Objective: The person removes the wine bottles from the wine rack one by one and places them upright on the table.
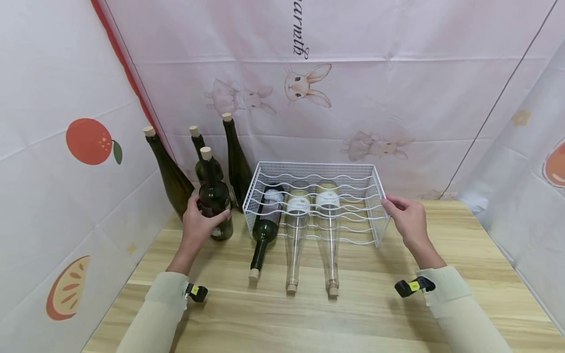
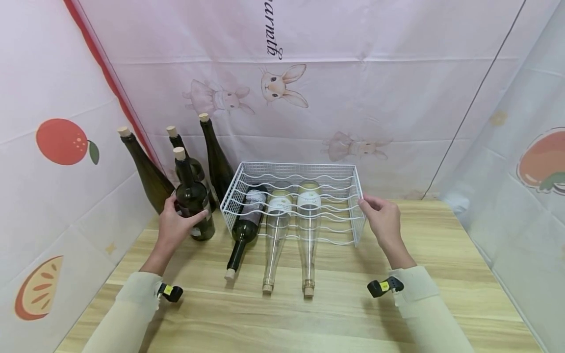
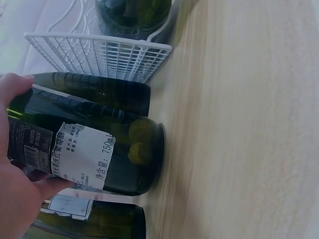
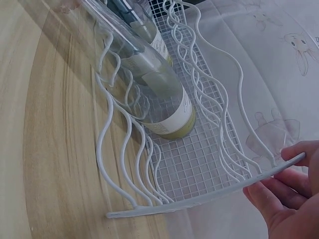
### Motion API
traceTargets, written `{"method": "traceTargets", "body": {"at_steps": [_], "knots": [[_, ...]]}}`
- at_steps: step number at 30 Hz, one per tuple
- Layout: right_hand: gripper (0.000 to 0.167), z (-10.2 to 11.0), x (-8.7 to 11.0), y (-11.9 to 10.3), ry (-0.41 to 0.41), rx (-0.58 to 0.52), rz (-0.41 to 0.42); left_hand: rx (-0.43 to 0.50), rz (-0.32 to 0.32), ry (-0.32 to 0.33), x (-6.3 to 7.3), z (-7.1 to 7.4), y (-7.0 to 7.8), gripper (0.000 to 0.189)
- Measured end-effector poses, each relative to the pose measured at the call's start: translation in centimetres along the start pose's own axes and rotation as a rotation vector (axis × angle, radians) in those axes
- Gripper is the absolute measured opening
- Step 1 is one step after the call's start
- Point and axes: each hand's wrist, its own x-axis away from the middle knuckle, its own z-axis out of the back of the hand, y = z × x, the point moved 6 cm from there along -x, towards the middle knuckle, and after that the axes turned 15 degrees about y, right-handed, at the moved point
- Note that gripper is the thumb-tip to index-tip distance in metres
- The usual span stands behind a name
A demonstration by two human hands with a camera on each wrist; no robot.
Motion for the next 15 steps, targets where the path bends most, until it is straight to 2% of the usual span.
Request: {"method": "traceTargets", "body": {"at_steps": [8, 15], "knots": [[0.041, 0.0, 0.0, 0.0, 0.003, 0.000, -0.010, 0.006, 0.006, -0.036, -0.3, -0.4, 0.1, 0.097], [0.041, 0.1, 0.2, 0.0, 0.015, -0.002, -0.017, 0.016, 0.034, -0.057, -0.7, -0.4, -0.9, 0.100]]}}
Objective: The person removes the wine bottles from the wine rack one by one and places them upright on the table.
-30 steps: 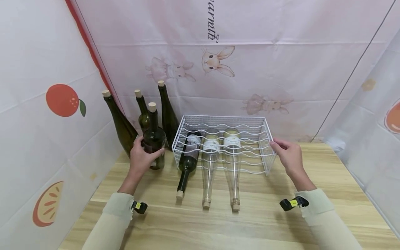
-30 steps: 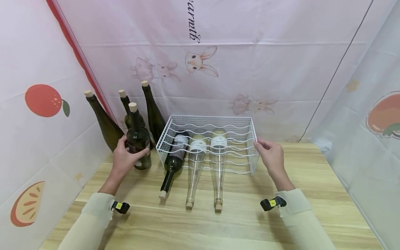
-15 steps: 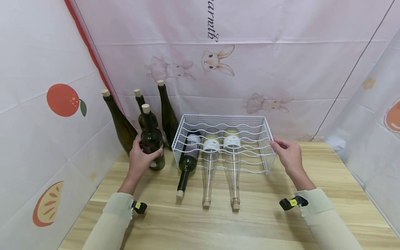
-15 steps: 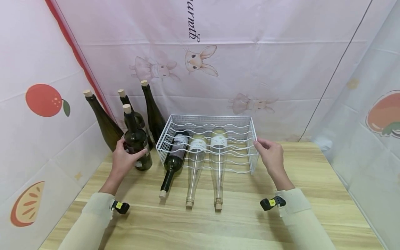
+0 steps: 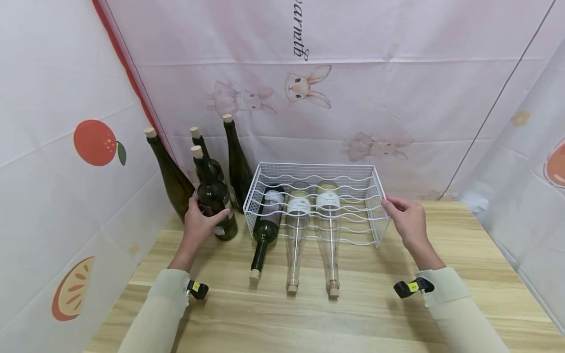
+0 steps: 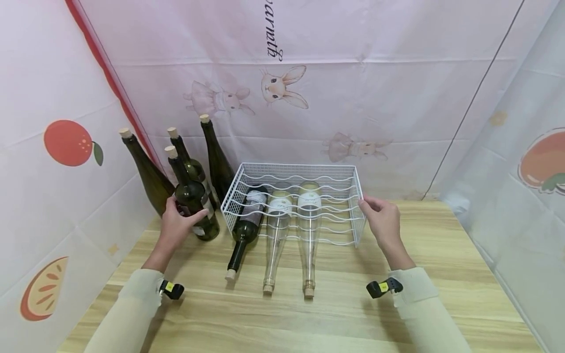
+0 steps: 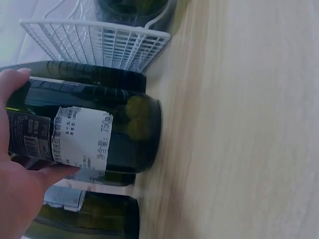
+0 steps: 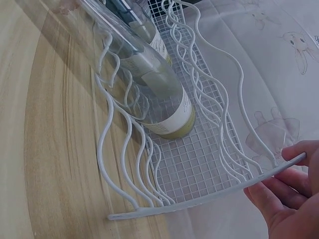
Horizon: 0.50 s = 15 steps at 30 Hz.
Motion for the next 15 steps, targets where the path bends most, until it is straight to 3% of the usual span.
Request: {"method": "traceTargets", "body": {"at_steps": [15], "knots": [[0.043, 0.00, 0.14, -0.08, -0.002, 0.013, -0.017, -0.029, 0.032, -0.060, -0.65, 0.63, -0.50, 0.103]]}}
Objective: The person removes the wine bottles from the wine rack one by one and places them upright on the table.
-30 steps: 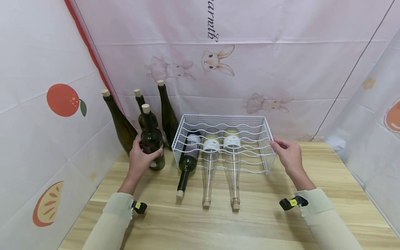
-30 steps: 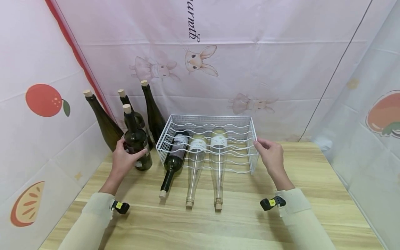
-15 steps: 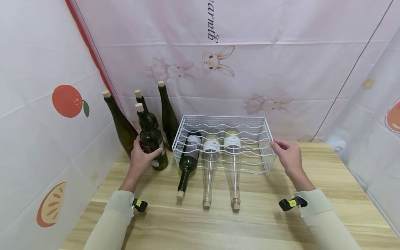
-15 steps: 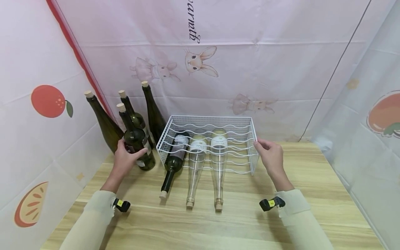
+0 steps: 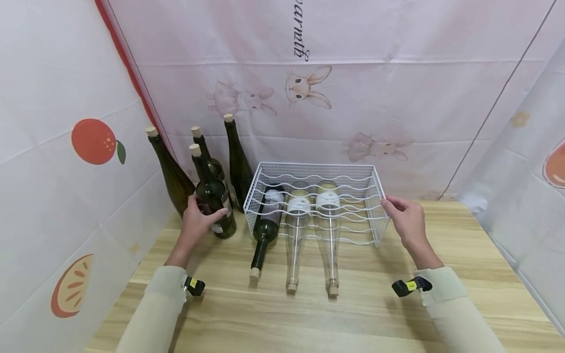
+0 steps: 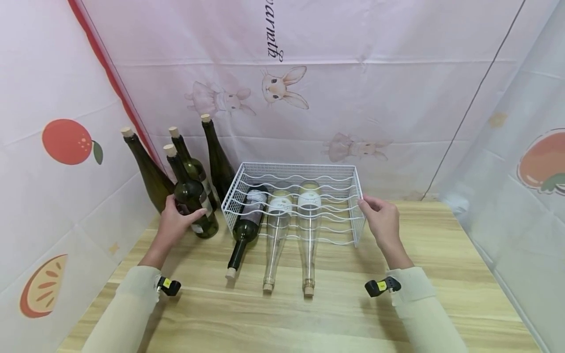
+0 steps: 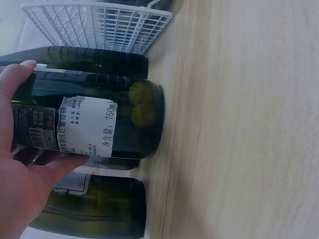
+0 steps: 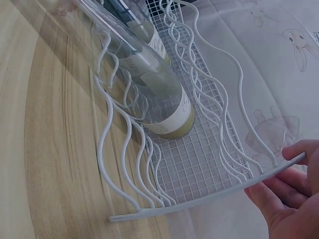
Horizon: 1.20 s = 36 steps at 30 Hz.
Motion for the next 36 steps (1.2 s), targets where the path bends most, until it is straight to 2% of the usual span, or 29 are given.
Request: {"method": "traceTargets", "body": {"at_steps": [9, 14, 19, 26, 30, 36], "knots": [[0.042, -0.2, 0.2, 0.0, -0.020, -0.006, -0.024, -0.034, 0.032, -0.028, 0.3, 0.2, 0.3, 0.107], [0.042, -0.2, 0.2, -0.2, -0.020, 0.006, -0.011, -0.089, 0.061, -0.072, 0.4, 0.2, 0.8, 0.117], [0.042, -0.1, 0.1, -0.4, -0.010, 0.012, 0.015, -0.130, 0.018, -0.064, 0.9, 0.3, 1.7, 0.115], [0.044, -0.2, 0.1, -0.3, -0.015, 0.011, 0.014, -0.206, -0.078, -0.003, 2.9, 1.7, 3.3, 0.094], [0.043, -0.2, 0.1, -0.5, -0.014, 0.009, 0.020, -0.232, -0.078, 0.017, 4.1, 2.3, 4.1, 0.087], [0.040, -0.1, 0.1, -0.6, -0.009, -0.001, 0.033, -0.300, -0.064, -0.008, 5.8, 2.4, 5.3, 0.083]]}}
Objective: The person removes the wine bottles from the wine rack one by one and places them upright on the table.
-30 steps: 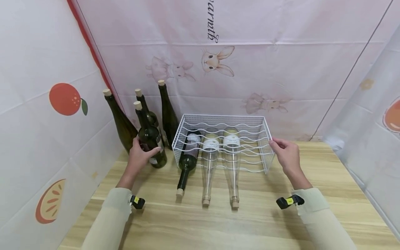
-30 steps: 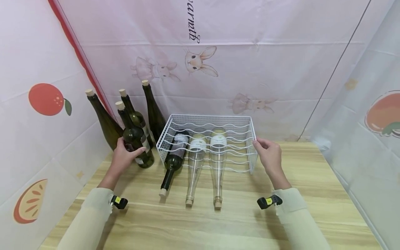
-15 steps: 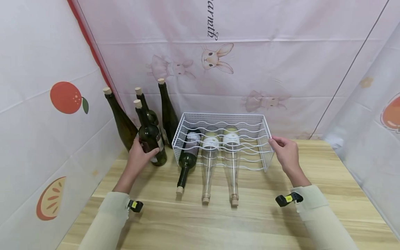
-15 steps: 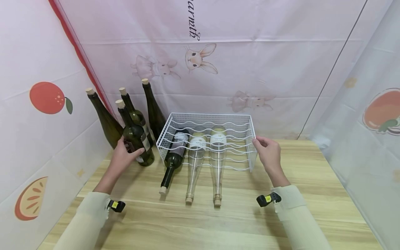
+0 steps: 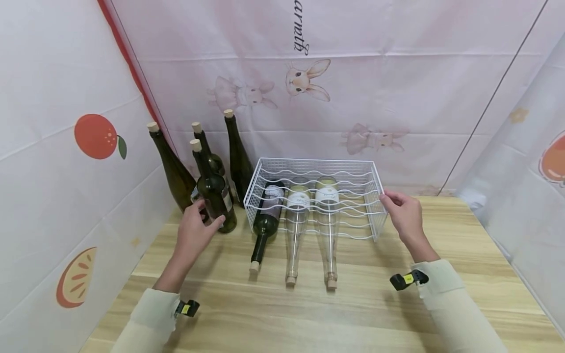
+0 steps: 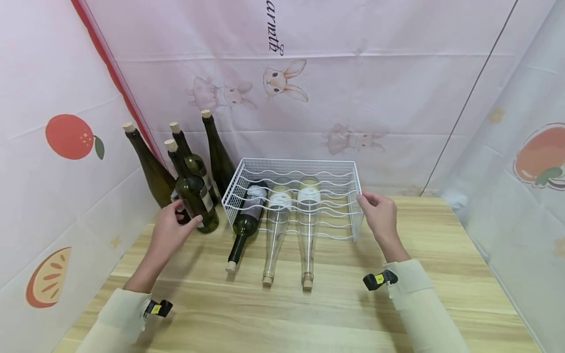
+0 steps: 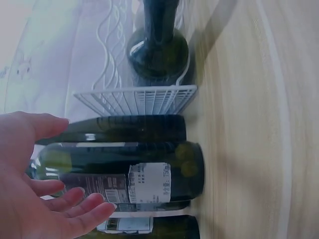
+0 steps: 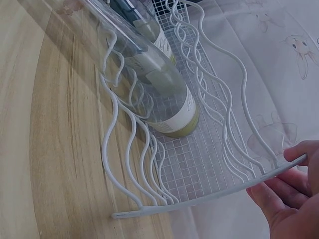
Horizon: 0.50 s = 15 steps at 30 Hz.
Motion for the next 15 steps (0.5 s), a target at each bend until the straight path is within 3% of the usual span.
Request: {"method": "traceTargets", "body": {"at_steps": [6, 15], "knots": [[0.039, 0.0, 0.0, 0.1, -0.001, 0.001, -0.006, -0.015, -0.016, -0.045, 1.2, -0.7, 1.1, 0.077], [0.037, 0.0, -0.1, 0.0, 0.009, -0.001, 0.001, 0.056, -0.009, -0.155, 2.6, -3.5, 2.0, 0.069]]}}
